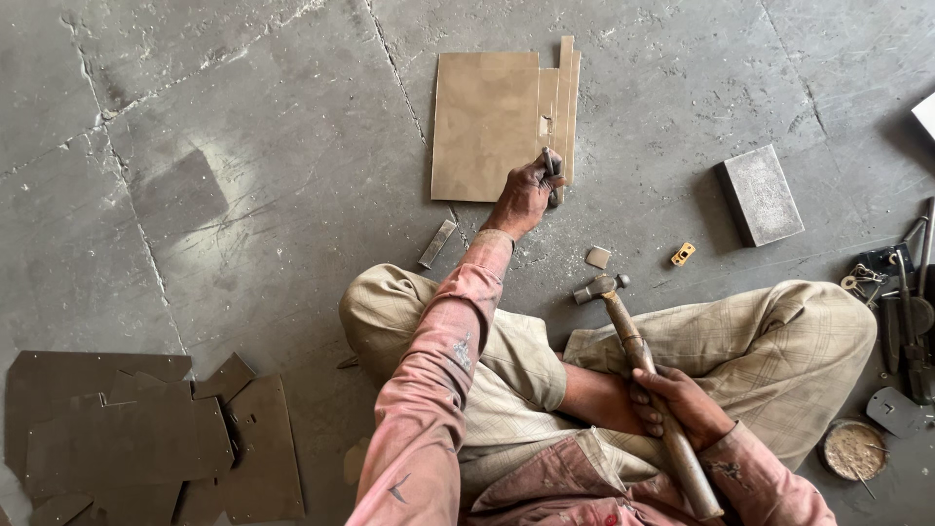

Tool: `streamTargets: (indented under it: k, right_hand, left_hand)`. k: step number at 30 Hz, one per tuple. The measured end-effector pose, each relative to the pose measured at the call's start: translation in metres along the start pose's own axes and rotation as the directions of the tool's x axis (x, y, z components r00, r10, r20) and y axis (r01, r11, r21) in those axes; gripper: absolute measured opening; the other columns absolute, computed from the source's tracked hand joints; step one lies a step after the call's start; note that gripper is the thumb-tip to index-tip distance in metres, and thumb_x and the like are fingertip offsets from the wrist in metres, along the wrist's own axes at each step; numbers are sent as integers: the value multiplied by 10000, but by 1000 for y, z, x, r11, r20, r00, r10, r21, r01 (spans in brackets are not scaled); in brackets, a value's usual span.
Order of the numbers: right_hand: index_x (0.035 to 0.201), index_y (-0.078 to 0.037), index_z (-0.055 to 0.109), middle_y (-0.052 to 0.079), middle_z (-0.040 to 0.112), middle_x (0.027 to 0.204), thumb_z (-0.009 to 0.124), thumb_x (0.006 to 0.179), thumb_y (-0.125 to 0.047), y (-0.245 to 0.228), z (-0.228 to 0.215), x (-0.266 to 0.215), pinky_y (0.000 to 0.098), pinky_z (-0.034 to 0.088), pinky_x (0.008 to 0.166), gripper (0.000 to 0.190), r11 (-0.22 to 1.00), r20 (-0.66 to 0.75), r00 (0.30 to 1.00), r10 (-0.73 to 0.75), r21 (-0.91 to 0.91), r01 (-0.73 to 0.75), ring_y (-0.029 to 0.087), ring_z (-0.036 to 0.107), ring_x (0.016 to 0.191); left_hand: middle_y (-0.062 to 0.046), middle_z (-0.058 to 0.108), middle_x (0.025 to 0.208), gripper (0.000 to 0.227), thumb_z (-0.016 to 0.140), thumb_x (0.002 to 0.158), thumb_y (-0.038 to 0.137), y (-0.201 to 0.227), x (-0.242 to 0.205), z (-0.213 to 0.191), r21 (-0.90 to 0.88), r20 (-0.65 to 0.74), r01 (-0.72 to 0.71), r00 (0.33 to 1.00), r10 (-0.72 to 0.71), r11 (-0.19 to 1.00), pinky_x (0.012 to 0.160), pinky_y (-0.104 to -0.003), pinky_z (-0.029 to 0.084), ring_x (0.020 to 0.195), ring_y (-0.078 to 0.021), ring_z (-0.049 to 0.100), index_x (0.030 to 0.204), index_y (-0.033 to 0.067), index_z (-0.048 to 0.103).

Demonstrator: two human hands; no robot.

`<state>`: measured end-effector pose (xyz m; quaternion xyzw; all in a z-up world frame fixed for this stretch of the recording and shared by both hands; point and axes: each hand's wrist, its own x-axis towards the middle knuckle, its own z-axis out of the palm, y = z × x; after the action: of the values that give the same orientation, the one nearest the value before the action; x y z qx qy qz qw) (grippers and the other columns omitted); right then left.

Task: The person sits on the floor and uses a hammer and a punch to create holes in rectangular metal sheets. They repeatedly position the punch on the metal, strike it with the hammer, and then move the sheet to a new position to continue the process.

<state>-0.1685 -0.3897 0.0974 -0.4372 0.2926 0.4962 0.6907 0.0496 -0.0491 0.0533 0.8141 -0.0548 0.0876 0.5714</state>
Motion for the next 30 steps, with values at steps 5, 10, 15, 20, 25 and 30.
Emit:
streamTargets:
  k: [5,10,15,20,25,30]
  right_hand:
    - [1077,35,551,96,518,633,636,976,-171,-16,22,-12,316,422,350,245,928,-111,990,-90,-371,43,172,489,421]
    - [1239,-26,526,111,634,729,602,963,-150,-60,29,-23,344,564,427,312,668,-123,928,-351,-728,156,196,608,508]
    - [1258,-13,546,111,594,848,558,1007,-112,-114,4,-53,350,517,538,270,452,172,681,-712,-629,632,180,575,658]
    - [1184,-8,538,121,599,836,560,1019,-147,-171,10,-60,362,529,548,217,49,330,530,-781,-814,579,203,585,662]
    - [1153,-17,528,119,588,784,554,1028,-173,-178,45,-30,350,513,508,201,-73,303,771,-560,-945,318,208,569,619]
    - [1082,11,524,123,552,762,568,1025,-171,-172,5,-29,342,478,487,195,318,271,613,-742,-663,678,211,526,609]
  left_hand:
    - [-143,730,943,239,636,970,-36,-6,2,0,-24,24,37,999,-36,999,721,-354,630,901,-205,787,1178,70,583]
    - [-135,730,948,215,660,967,-36,-17,3,8,8,31,-18,999,18,1000,742,-337,660,900,-201,775,1149,62,603]
    - [-118,707,950,89,568,1114,3,-33,3,20,-156,142,-2,989,25,988,844,-338,635,881,-215,728,1131,59,636]
    - [-149,704,963,246,722,915,22,-37,9,19,198,122,-177,980,155,964,756,-376,616,822,-294,697,1122,45,593]
    - [-125,694,974,231,607,958,-15,-25,2,20,129,154,-181,975,161,975,791,-358,653,822,-292,707,1167,75,574]
    - [-128,699,964,170,687,977,80,-16,5,14,311,169,-111,984,60,944,741,-419,595,824,-321,707,1115,87,587]
